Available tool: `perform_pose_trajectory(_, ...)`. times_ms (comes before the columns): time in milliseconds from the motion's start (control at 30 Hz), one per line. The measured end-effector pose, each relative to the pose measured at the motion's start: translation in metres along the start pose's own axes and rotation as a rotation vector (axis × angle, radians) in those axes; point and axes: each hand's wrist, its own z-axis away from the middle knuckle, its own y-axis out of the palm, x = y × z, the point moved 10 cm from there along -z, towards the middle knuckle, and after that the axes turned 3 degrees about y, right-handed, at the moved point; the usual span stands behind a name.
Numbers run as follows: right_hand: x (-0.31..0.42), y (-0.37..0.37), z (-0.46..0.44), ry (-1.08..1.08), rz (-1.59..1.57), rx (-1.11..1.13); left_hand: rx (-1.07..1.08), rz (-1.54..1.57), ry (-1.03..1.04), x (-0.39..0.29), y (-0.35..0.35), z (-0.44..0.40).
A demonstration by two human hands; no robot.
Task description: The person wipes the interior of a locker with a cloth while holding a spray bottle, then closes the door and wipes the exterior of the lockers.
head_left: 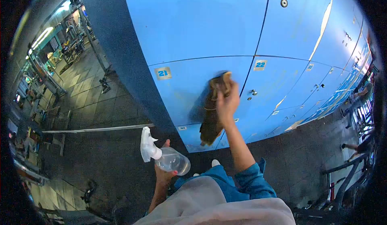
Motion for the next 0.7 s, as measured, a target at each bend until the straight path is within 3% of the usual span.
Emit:
perform_pose_trajectory(33, 0.004, -0.012, -0.007, 0.030, -0.329, -0.113, -0.033, -0.019, -0.003, -0.002, -0.002, 0.000)
perform_pose_trajectory(100, 0.001, -0.020, -0.014, -0.034, -0.281, -0.221, -0.096, -0.057, -0.012, -0.007, -0.008, 0.002)
perform_pose_trajectory(167, 0.013, -0.014, -0.010, -0.099, -0.136, -0.202, -0.220, 0.041, -0.280, 0.004, -0.020, 0.008)
perform_pose_trajectory(233, 0.028, -0.005, -0.006, -0.173, -0.045, -0.191, -0.253, 0.012, -0.304, 0.003, -0.024, 0.007)
perform_pose_trajectory(300, 0.041, 0.006, 0.001, -0.254, -0.009, -0.186, -0.196, -0.143, -0.086, -0.017, -0.019, -0.002)
perform_pose_trajectory(433, 0.058, 0.044, 0.022, -0.343, -0.082, -0.068, -0.185, -0.137, -0.207, -0.014, -0.021, -0.007)
perform_pose_trajectory(700, 0.086, 0.128, 0.085, -0.644, -0.077, 0.160, -0.116, -0.167, -0.126, -0.005, -0.033, -0.019)
